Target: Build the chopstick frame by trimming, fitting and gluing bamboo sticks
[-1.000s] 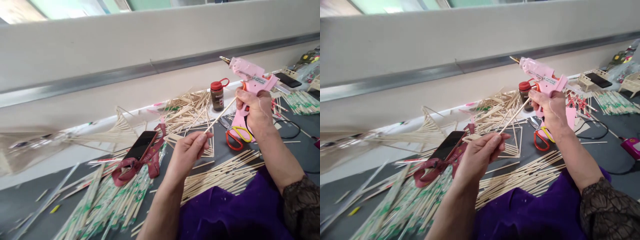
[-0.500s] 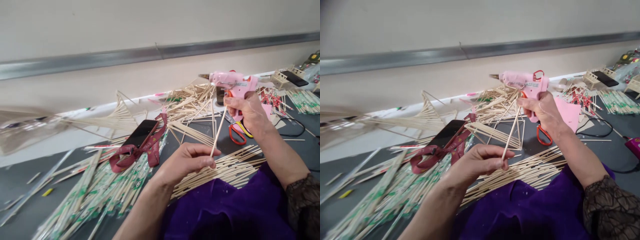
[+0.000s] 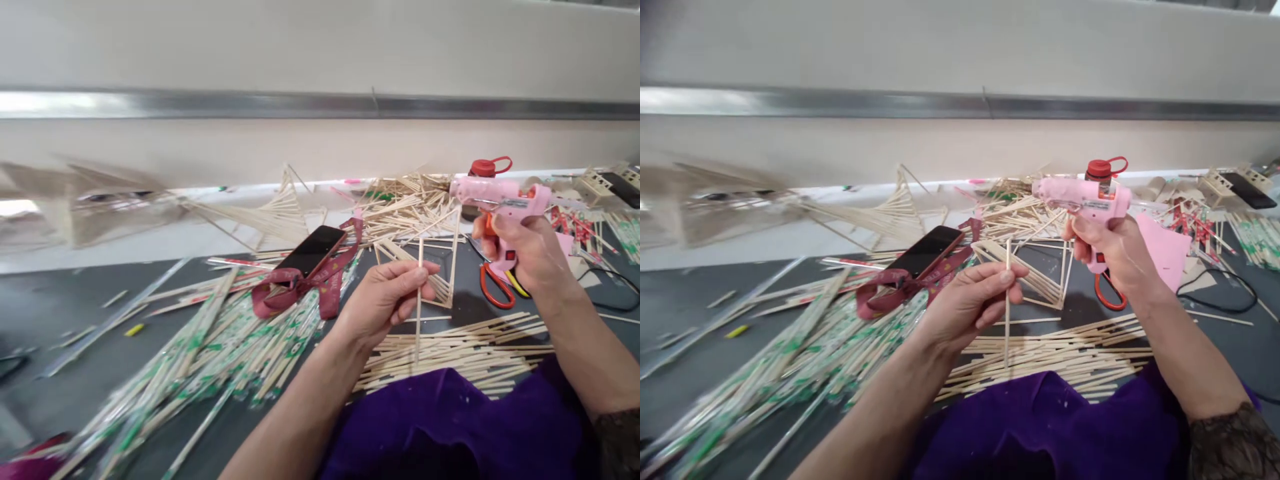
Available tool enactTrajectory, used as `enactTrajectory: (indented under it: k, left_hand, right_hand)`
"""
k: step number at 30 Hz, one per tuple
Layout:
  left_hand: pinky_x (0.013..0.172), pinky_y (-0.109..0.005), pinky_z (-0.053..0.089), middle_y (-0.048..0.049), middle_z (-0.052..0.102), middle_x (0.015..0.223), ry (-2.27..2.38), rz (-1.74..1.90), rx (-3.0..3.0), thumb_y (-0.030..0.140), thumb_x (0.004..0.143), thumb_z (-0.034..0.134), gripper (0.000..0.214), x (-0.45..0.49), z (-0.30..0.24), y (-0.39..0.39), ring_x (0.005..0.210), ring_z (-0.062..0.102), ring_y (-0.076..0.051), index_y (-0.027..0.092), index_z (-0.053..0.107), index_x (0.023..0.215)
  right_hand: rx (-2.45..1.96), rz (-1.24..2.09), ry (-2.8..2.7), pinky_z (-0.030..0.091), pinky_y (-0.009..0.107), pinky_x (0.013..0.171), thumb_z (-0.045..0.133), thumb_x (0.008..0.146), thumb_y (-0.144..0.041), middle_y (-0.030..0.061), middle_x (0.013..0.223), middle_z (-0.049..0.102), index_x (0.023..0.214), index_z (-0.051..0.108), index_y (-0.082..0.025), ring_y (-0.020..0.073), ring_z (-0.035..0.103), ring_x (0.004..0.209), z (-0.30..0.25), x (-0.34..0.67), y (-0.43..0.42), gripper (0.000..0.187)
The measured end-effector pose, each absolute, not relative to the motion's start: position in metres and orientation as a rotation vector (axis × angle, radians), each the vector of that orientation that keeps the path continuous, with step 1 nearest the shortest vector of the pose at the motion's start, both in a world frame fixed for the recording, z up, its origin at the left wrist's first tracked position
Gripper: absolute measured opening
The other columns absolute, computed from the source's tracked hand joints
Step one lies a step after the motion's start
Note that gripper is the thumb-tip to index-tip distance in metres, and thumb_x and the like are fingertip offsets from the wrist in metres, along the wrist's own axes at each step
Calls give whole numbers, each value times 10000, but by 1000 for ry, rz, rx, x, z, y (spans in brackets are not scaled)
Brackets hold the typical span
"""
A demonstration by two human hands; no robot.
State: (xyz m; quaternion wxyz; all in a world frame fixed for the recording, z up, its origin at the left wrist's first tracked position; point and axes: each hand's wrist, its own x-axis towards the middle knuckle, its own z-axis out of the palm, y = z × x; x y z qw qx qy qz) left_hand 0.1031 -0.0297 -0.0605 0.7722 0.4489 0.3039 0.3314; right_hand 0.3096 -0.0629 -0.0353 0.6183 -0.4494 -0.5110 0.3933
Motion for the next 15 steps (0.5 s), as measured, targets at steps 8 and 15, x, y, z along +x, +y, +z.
enactTrajectory:
  k: [8, 15]
  left_hand:
    - [297, -143, 162, 0, 664, 599, 633, 869, 926, 341, 739, 741, 269, 92, -59, -25, 322, 315, -11, 137, 702, 911]
    - [300, -143, 155, -1, 660, 607, 623, 874, 942, 343, 749, 731, 253, 92, -61, -25, 323, 315, -1, 124, 701, 871]
  right_hand:
    - [-1167, 789, -1374, 466, 266, 507, 661, 817, -486, 32, 642, 656, 761, 699, -183, 150, 606, 583, -36, 306, -78, 310]
    - [-1205, 699, -1483, 431, 250, 477, 659, 821, -482, 29, 720, 659, 806, 687, -192, 141, 598, 612, -38, 293, -83, 292]
